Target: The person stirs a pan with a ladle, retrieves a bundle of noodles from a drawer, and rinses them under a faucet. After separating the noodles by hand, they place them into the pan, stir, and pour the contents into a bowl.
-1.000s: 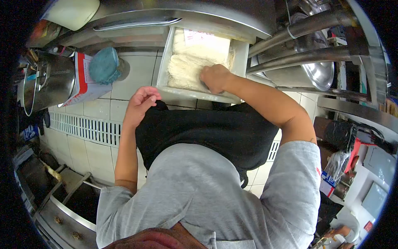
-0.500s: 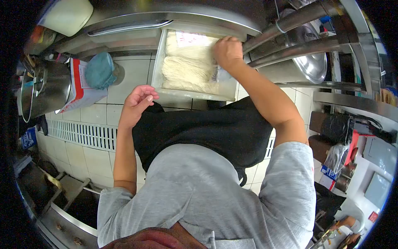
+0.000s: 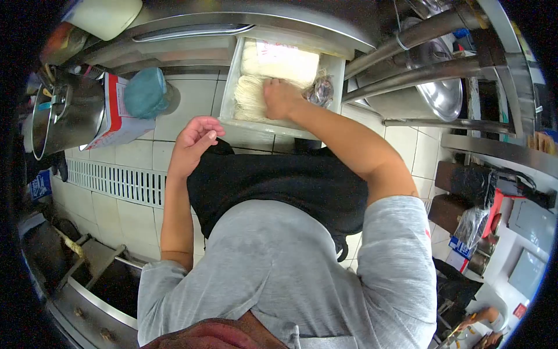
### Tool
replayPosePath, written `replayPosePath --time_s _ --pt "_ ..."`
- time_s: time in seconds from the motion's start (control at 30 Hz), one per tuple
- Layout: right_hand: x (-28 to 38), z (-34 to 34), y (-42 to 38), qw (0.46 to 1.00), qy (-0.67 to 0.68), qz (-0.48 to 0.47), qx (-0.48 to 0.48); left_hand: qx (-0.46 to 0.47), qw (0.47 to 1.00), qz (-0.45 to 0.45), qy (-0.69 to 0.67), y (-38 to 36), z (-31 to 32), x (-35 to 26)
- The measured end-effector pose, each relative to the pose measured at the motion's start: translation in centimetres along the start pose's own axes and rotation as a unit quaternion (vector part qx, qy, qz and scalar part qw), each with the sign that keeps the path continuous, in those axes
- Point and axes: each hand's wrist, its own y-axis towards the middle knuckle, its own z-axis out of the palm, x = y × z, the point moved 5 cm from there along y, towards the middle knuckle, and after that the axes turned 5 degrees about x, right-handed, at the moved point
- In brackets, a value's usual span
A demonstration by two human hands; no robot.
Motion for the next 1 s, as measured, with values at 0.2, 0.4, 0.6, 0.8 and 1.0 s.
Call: replayPosePath --time_s 0.2,0.4,0.6,0.8,1.0 --pt "1.5 1.8 0.8 0.997 -0.037 -0.039 0.06 -0.018 1.0 -0.02 -0.013 -1.1 -0.5 0.3" --pt "1.1 3.4 2.0 0.996 0.012 0.008 0.086 -0.012 1.0 0.0 -0.005 -1.5 -1.0 0.8" --pt "-4.0 0.5 3.5 0.981 0.169 -0.05 0.075 -0.016 1.0 0.007 0.01 -1.4 -1.9 0.2" --pt "-5.0 -5.9 0.3 0.926 0.348 0.095 0.114 -0.007 0.999 0.029 -0.014 1.1 -1.0 -1.5" --pt "-7.6 -4.3 1.0 0.766 0.633 -0.006 0.112 0.009 0.998 0.022 -0.052 6.7 2.4 -0.1"
